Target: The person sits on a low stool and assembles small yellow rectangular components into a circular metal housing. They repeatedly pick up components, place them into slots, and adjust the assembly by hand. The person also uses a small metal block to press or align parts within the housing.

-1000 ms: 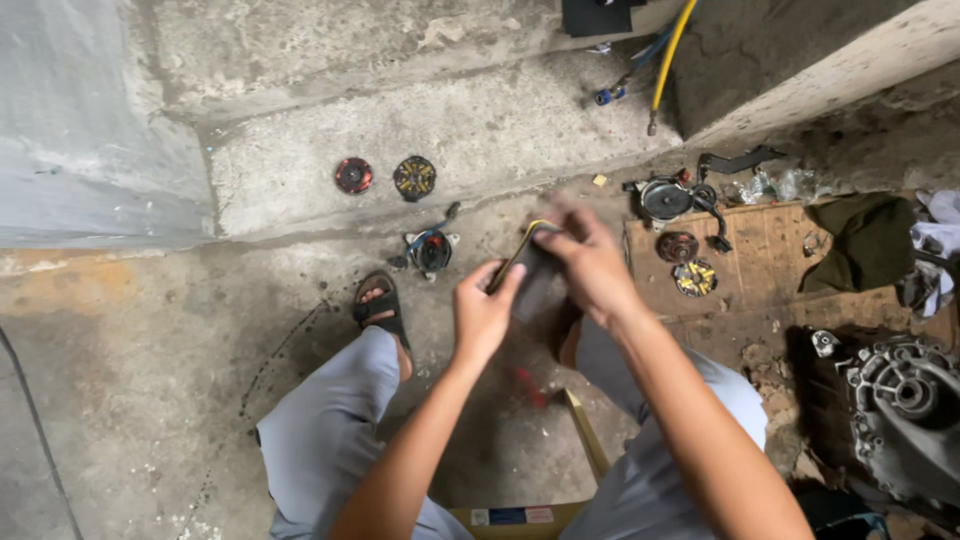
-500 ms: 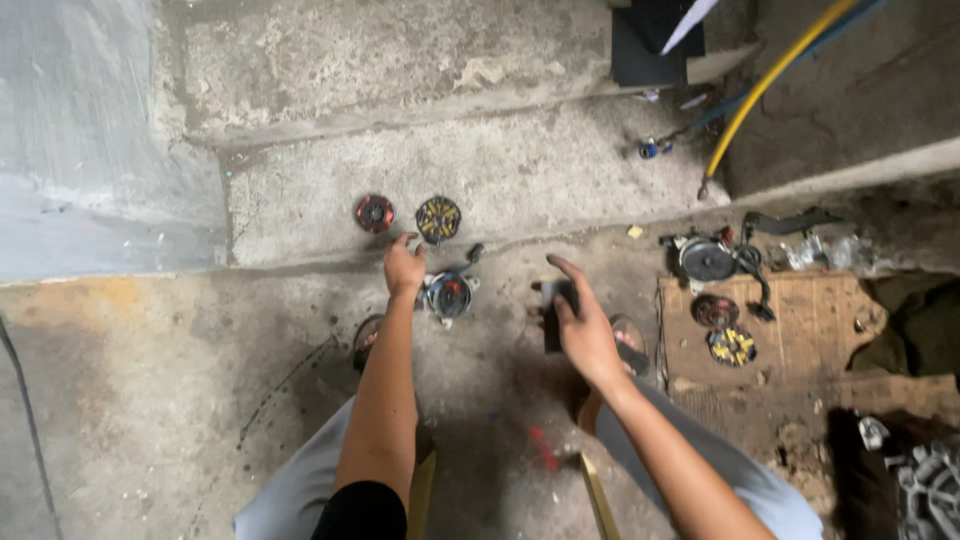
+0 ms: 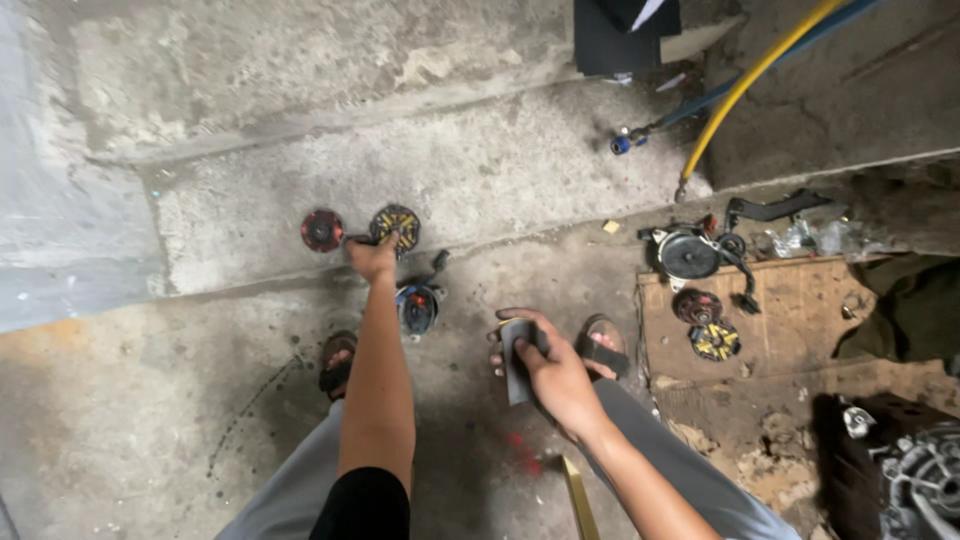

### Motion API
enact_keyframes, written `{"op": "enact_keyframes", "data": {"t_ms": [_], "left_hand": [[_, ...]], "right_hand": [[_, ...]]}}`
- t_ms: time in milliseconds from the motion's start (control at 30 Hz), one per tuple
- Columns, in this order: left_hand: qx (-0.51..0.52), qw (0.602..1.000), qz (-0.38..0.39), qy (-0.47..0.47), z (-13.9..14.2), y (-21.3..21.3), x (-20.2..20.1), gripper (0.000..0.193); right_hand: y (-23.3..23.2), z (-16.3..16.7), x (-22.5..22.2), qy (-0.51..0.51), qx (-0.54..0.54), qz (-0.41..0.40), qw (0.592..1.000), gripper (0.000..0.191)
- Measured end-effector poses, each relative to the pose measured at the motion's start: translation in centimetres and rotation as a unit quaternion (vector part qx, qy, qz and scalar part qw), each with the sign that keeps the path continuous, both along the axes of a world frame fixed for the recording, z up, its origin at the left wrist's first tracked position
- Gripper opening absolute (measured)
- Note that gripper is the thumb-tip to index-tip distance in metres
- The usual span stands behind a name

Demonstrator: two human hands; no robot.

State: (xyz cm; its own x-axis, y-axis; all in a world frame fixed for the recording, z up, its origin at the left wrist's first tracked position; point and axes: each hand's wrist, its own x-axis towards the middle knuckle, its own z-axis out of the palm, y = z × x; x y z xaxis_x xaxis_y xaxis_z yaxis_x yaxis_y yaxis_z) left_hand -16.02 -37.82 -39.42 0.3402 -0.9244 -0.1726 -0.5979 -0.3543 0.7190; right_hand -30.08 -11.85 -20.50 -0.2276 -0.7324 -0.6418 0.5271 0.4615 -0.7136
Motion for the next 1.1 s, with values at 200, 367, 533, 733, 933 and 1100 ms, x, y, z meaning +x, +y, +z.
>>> {"op": "enact_keyframes", "data": {"t_ms": [200,367,533,733,933,1100], "left_hand": [[0.014,0.970,0.011,0.244,0.6,0.8,-0.4,0.041],[0.056,0.928,0.034,0.367,1.3,1.4,0.3,0.034],[0.123,0.857,0.026,0.499,1.8,3.5,1.7,0.029],[0.092,0.745,0.004,0.661,6.9,12.1,1.4,0.032],[0.063,0.726,-0.073,0.680,19.2,22.9,2.9,0.037],[0.008,0.702,-0.158,0.695,25.5,27.2,3.0,0.040]], "right_hand": [[0.1,0.5,-0.1,-0.006,0.026,0.000,1.000,0.038],[0.1,-0.6,-0.1,0.035,0.000,0.036,0.999,0.038],[0.1,-2.7,-0.5,0.106,-0.026,0.054,0.993,0.030],[-0.2,1.0,-0.9,0.299,-0.046,0.115,0.946,0.037],[3.4,11.5,-0.2,0.635,-0.307,0.012,0.709,0.029],[8.8,17.6,2.8,0.696,-0.252,0.041,0.671,0.024]]}}
